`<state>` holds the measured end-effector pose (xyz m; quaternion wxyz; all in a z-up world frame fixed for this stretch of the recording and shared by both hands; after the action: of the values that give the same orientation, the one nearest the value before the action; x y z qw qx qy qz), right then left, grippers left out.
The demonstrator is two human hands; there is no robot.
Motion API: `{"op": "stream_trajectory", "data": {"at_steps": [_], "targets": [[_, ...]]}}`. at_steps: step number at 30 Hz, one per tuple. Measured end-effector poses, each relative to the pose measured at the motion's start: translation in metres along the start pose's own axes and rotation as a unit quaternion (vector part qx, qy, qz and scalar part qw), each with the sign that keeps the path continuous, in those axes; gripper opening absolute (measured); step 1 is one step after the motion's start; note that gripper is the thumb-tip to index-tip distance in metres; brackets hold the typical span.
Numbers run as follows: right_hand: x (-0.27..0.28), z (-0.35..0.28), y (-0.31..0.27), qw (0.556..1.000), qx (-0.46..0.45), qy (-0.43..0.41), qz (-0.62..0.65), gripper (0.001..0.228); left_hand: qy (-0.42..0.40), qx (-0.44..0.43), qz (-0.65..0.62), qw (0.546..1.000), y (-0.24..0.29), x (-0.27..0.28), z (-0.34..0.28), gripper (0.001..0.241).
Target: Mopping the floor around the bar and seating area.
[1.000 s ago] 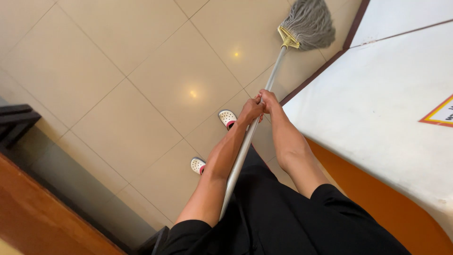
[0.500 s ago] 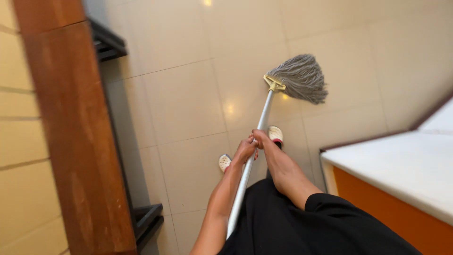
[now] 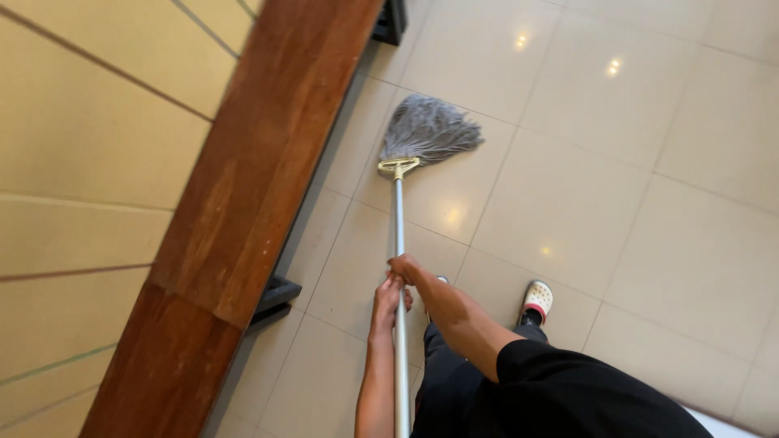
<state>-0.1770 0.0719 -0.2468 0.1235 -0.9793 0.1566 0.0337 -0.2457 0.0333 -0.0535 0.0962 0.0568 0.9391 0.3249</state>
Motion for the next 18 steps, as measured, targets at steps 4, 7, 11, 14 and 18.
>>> {"op": "stream_trajectory", "data": {"at_steps": [4,7,11,14,18], "targets": [[-0.070,-0.021,-0.008,0.999,0.001,-0.037,-0.024,0.029,0.046,-0.027,-0.015,0.998,0.031,0.041,-0.023,0.023],[-0.088,-0.036,-0.007,0.997,-0.002,-0.065,-0.037,0.030,0.102,0.024,-0.059,0.993,0.031,0.053,-0.038,0.021],[-0.056,-0.034,-0.009,0.998,0.009,-0.063,-0.012,0.028,0.103,0.021,-0.009,0.994,0.036,0.024,-0.037,0.025],[0.001,-0.052,-0.028,0.997,0.011,-0.054,0.047,0.024,0.068,0.016,0.034,0.997,0.042,-0.028,-0.030,0.029],[0.101,-0.070,-0.030,0.998,0.005,-0.010,0.064,0.018,0.016,0.022,0.059,0.998,0.026,-0.110,-0.015,0.028]]}}
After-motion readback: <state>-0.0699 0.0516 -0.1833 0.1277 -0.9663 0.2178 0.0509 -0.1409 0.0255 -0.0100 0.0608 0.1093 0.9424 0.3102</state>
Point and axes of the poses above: each hand's wrist, its own z-axis towards the middle knuckle, its own x-axis out of the back of the hand, y = z × x, the point moved 9 cm from there along z, towards the middle knuckle, and after that the axes turned 6 degrees about -x, right-handed, at the moved point
